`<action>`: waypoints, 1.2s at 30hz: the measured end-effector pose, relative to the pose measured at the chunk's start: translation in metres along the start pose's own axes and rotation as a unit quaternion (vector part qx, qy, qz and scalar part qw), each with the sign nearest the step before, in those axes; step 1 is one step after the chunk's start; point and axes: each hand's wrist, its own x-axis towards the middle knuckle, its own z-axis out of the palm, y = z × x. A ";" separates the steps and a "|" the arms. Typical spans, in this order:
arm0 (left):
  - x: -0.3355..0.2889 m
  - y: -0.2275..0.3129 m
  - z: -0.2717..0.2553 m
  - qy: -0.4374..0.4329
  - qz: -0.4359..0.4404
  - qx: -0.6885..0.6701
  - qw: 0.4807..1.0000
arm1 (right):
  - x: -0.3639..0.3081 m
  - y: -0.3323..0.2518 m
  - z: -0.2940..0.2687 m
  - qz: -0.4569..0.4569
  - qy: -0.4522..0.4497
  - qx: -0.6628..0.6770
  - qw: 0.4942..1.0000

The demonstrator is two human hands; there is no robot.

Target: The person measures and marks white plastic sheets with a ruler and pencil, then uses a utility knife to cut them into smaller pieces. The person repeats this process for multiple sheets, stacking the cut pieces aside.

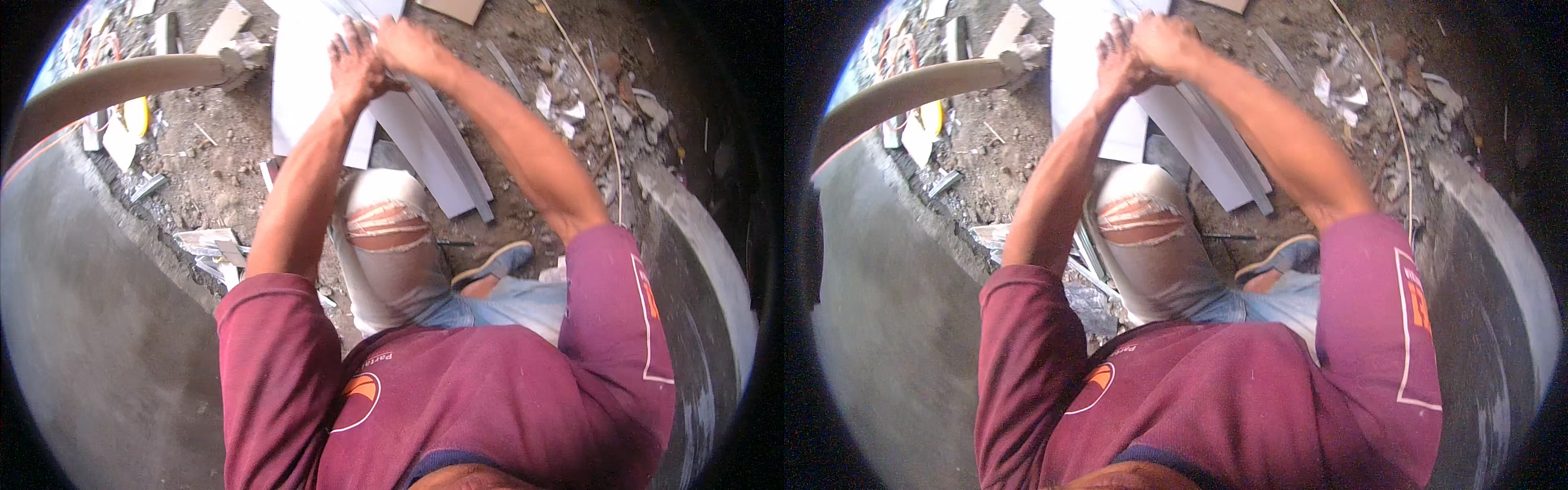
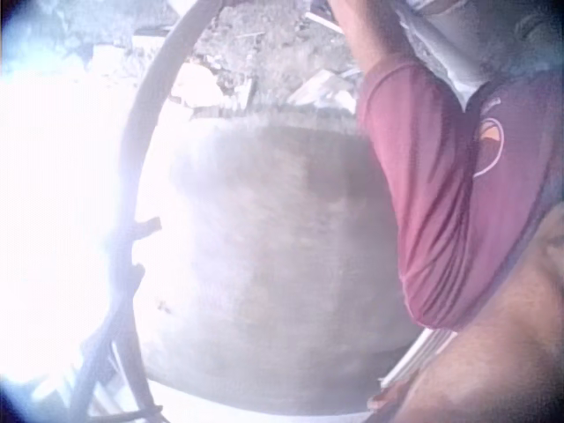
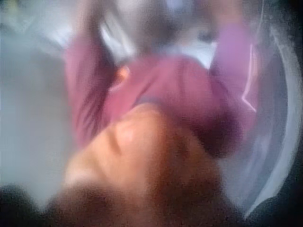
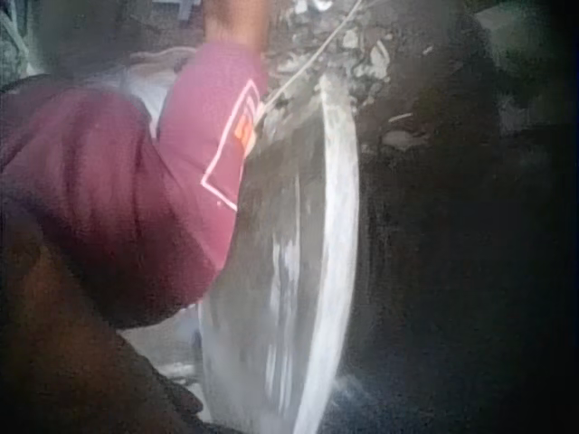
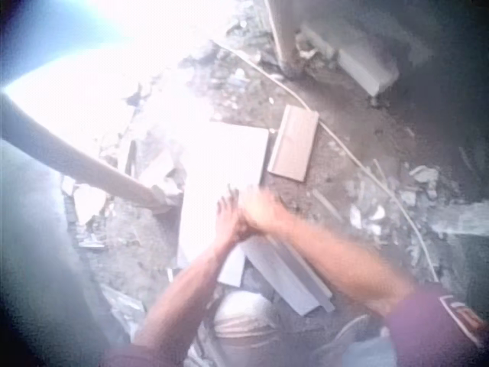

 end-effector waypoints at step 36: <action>-0.005 0.007 -0.009 0.027 0.044 0.003 0.999 | -0.099 0.026 0.055 0.128 0.044 0.134 0.982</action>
